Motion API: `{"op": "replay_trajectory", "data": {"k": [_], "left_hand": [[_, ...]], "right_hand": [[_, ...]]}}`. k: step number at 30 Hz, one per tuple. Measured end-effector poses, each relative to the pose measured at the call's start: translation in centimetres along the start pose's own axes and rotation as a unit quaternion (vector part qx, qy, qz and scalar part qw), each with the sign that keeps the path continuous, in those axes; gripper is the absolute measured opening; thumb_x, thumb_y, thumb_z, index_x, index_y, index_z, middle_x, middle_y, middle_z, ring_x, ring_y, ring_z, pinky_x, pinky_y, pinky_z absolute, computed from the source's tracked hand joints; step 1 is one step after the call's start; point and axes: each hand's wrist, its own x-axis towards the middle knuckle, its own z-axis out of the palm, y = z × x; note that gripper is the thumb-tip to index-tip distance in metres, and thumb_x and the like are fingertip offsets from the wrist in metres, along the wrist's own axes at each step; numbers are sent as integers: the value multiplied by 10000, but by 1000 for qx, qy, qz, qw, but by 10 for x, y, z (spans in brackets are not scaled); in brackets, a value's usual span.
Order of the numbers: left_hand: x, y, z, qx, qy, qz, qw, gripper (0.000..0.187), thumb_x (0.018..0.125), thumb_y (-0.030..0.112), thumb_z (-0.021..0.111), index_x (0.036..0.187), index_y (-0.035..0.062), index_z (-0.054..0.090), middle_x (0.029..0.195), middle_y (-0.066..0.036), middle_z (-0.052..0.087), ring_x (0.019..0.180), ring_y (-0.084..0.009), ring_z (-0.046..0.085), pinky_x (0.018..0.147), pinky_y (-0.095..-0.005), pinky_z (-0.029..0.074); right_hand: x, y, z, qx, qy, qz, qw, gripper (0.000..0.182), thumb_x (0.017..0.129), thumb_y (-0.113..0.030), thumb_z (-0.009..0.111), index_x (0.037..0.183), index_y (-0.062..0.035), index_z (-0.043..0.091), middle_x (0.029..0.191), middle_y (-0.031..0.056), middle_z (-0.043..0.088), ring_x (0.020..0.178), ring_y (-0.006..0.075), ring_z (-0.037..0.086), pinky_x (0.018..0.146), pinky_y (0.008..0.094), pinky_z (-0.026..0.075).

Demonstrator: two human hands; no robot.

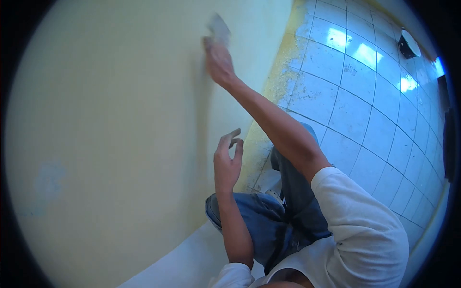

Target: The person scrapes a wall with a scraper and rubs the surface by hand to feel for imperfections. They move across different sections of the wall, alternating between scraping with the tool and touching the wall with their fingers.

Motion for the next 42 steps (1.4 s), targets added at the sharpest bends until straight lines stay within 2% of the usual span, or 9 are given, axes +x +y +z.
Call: {"op": "replay_trajectory", "data": {"k": [2, 7, 11, 18, 22, 27, 34, 38, 42], "left_hand": [[-2, -1, 5, -9, -6, -2, 1000, 331, 1112, 184, 636, 1396, 21, 681, 1371, -153, 739, 1206, -299, 742, 1086, -424, 542], [-1, -5, 6, 13, -16, -12, 1000, 327, 1117, 177, 636, 1407, 31, 677, 1358, -130, 757, 1200, -288, 750, 1087, -421, 541], [0, -4, 4, -6, 3, -17, 1000, 305, 1097, 147, 643, 1367, 12, 686, 1357, -161, 739, 1186, -333, 742, 1068, -440, 567], [-2, -10, 2, 6, 9, 3, 1000, 305, 1100, 131, 631, 1374, 9, 685, 1354, -164, 739, 1189, -319, 744, 1077, -425, 563], [-3, -4, 7, -16, -5, -13, 1000, 315, 1106, 154, 631, 1382, 11, 682, 1360, -168, 734, 1197, -317, 741, 1068, -418, 564], [-1, -10, 3, 12, -18, -14, 1000, 348, 1127, 211, 628, 1417, 24, 676, 1401, -136, 738, 1256, -274, 731, 1095, -416, 540], [-2, -6, 9, -7, -24, -10, 1000, 333, 1109, 173, 632, 1398, 13, 677, 1377, -169, 727, 1202, -315, 736, 1063, -421, 559], [-4, -9, 6, 19, -22, -10, 1000, 328, 1113, 175, 626, 1394, 13, 679, 1369, -168, 732, 1203, -315, 736, 1066, -420, 557], [-3, -2, 8, -12, -19, -14, 1000, 333, 1113, 178, 622, 1398, 15, 680, 1367, -166, 732, 1208, -319, 736, 1074, -417, 553]], "right_hand": [[-1, -44, -14, 7, -58, -90, 994, 834, 1173, -538, 339, 1728, 59, 161, 1822, 260, 150, 1684, 423, 155, 1380, 498, 53], [-11, -3, -4, -13, 19, 232, 972, 897, 1158, -588, 342, 1731, 68, 127, 1826, 269, 108, 1694, 428, 97, 1381, 495, 83], [-14, -53, -20, -11, -86, -143, 986, 841, 1157, -552, 384, 1732, 30, 188, 1818, 232, 201, 1681, 414, 172, 1372, 492, 124], [-9, 15, 8, 48, 126, 152, 979, 674, 1157, -418, 467, 1689, -23, 343, 1760, 209, 336, 1647, 384, 265, 1362, 482, 134], [5, -22, -5, 43, 0, -51, 998, 711, 1176, -483, 387, 1729, -46, 289, 1802, 203, 270, 1667, 377, 228, 1367, 494, 105], [17, 73, -2, -16, 68, 331, 941, 838, 1162, -586, 331, 1741, 5, 197, 1779, 286, 274, 1645, 449, 263, 1357, 485, 171], [23, 46, -9, -24, -45, 116, 992, 688, 1185, -529, 305, 1591, -11, 506, 1657, 283, 480, 1552, 443, 415, 1323, 452, 261], [32, 77, -6, 39, 47, 255, 965, 804, 1175, -593, 281, 1764, -58, 164, 1813, 199, 254, 1657, 371, 278, 1360, 432, 167], [53, -1, -20, 51, -51, 0, 997, 817, 1184, -602, 246, 1773, -53, 106, 1852, 129, 168, 1683, 341, 219, 1356, 403, 192]]}}
